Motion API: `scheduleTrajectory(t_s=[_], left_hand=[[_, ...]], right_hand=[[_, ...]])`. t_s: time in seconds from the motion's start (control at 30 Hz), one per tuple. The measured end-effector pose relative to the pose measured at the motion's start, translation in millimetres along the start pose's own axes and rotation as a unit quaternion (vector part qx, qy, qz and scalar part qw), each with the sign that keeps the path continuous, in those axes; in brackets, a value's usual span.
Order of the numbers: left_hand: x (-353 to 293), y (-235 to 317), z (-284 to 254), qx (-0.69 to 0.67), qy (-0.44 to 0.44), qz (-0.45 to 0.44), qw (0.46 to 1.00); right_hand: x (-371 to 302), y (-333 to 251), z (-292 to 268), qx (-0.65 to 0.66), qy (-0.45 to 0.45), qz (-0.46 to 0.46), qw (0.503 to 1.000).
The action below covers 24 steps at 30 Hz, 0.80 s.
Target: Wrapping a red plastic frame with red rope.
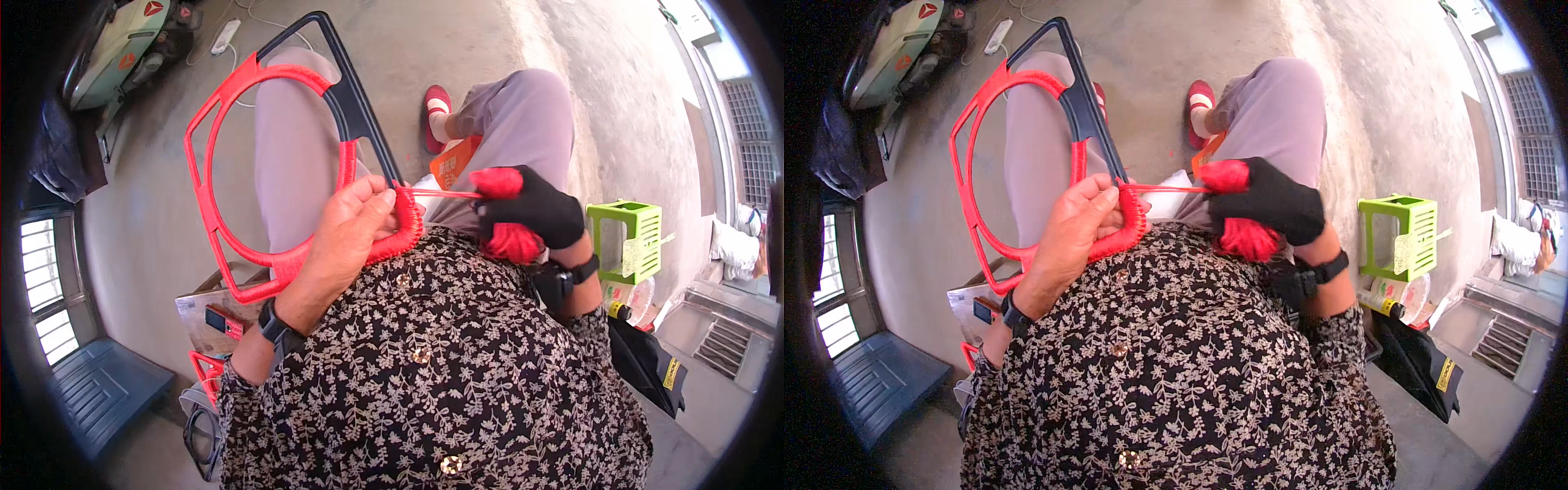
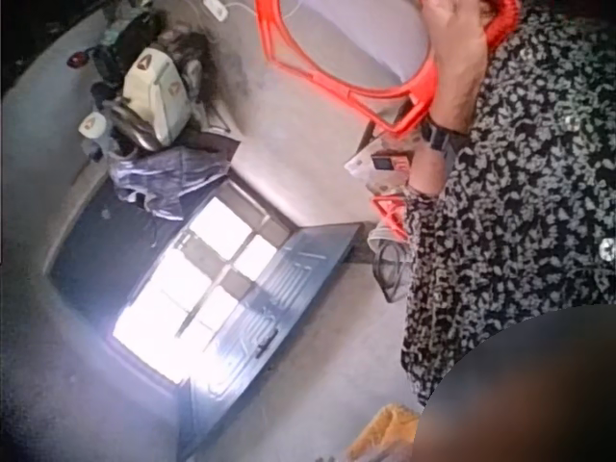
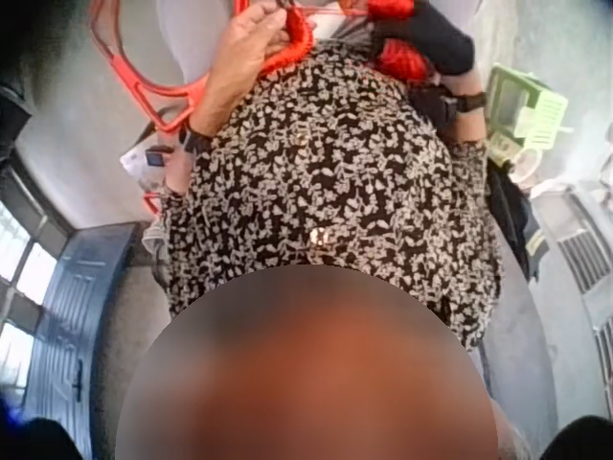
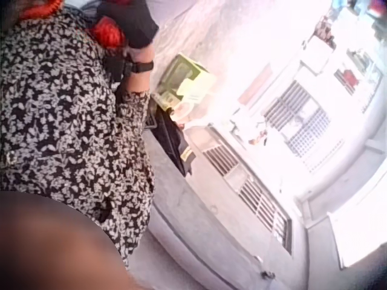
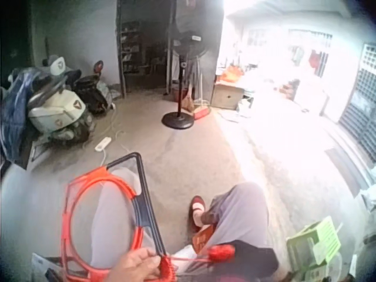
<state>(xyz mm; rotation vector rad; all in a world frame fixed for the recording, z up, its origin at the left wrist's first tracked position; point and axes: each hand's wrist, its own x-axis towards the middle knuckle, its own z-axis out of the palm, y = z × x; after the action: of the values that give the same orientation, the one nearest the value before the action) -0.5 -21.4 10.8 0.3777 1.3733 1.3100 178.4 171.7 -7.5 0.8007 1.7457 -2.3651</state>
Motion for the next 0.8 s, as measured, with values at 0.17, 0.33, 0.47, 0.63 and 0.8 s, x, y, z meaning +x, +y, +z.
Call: scheduleTrajectory(t_s=[0.17,0.33,0.47,0.63,0.8], left_hand=[[2.9,-4.6,-1.6,0.019,-0.012,0.007,1.0],[1.8,-5.7,-1.4,-0.018,0.001,-0.001,1.0],[3.1,-2.9,-4.5,-0.007,0.006,0.007,1.0],[2.8,-1.5,-5.6,-0.001,0.029,0.004,1.0],[0.6,3.7,-2.8,-0.001,0.018,-0.01,1.0]], right_hand=[[-10.8,-0.3,1.4,-0.043,0.067,-0.029,0.996],[-5.9,24.5,8.0,-0.278,0.304,-0.175,0.894],[-24.3,31.6,-33.1,-0.268,0.429,-0.104,0.856],[-49.2,44.9,-88.7,-0.486,0.453,-0.099,0.741],[-33.9,-3.9,-20.1,-0.081,0.266,-0.069,0.958]])
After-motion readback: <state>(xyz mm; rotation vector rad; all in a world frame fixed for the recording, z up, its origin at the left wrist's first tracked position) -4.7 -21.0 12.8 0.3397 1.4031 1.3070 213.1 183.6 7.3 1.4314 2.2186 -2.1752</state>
